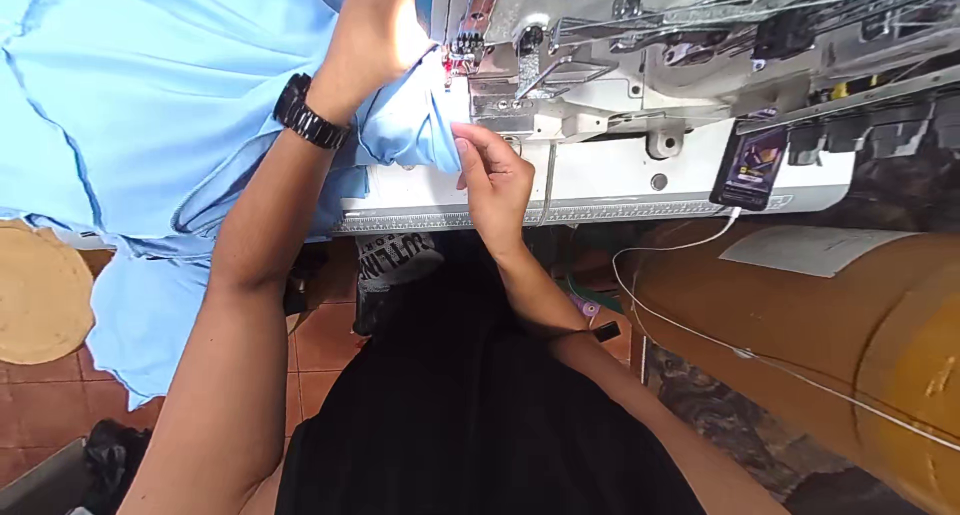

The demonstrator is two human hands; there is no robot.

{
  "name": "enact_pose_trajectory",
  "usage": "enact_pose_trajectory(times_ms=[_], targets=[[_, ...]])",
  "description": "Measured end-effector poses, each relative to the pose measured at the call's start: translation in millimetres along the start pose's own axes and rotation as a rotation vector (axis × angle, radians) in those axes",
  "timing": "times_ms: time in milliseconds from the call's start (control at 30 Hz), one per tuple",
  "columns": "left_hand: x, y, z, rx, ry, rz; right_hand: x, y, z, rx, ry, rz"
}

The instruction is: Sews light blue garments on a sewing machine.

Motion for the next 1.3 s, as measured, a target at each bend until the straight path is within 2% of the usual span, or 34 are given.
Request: enact_pose_trajectory(times_ms=[67, 100, 200, 267, 333, 400, 500, 633, 733, 833, 900, 967, 1067, 1133, 1200, 1300], targets=[[18, 2, 23, -0.022, 0.001, 0.082, 1, -1, 13, -0.074, -0.103, -0.034], [32, 1, 34, -0.016, -0.003, 0.031, 3, -1, 23, -0.03, -0.151, 0.011], [77, 8, 34, -0.011, -0.074, -0.29, 13, 2, 48, 0.473, -0.183, 0.345], [90, 12, 12, -0.173, -0.073, -0.384, 11, 4, 47, 0.739, -0.191, 0.489], [89, 11, 2, -0.233, -0.011, -0.447, -5, 1, 36, 0.836, -0.232, 0.557], [86, 9, 10, -0.096, -0.042, -0.445, -25, 4, 25, 0.782, -0.269, 0.633], [79, 12, 41, 0.165, -0.131, -0.421, -53, 1, 19, 0.566, -0.501, 0.608], [59, 20, 66, -0.065, -0.192, -0.478, -80, -3, 23, 0.22, -0.767, 0.502], [49, 22, 69, -0.283, -0.16, -0.579, -84, -6, 25, 0.104, -0.79, 0.483], [63, 21, 49, -0.366, 0.083, -0.693, -66, -13, 23, 0.168, -0.746, 0.457], [73, 16, 34, -0.343, 0.164, -0.734, -48, -21, 21, 0.175, -0.7, 0.48], [75, 16, 27, -0.238, 0.084, -0.715, -29, -28, 19, 0.187, -0.703, 0.539], [75, 23, 17, -0.082, -0.143, -0.645, -12, -26, 17, 0.229, -0.703, 0.587], [71, 22, 6, -0.191, -0.241, -0.548, -15, -24, 17, 0.155, -0.686, 0.606], [71, 11, -3, -0.303, -0.216, -0.447, -23, -27, 21, 0.05, -0.671, 0.604], [81, -3, -9, -0.257, -0.139, -0.364, -40, -34, 27, -0.044, -0.671, 0.576]])
Point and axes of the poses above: each hand's wrist, its own x-axis away from the middle knuckle, its own z-axis out of the back of the hand, y = z × x, the point moved 3 cm from there along -x, towards the middle knuckle, and after that the axes turned 14 degrees about z, right-handed, at the moved point
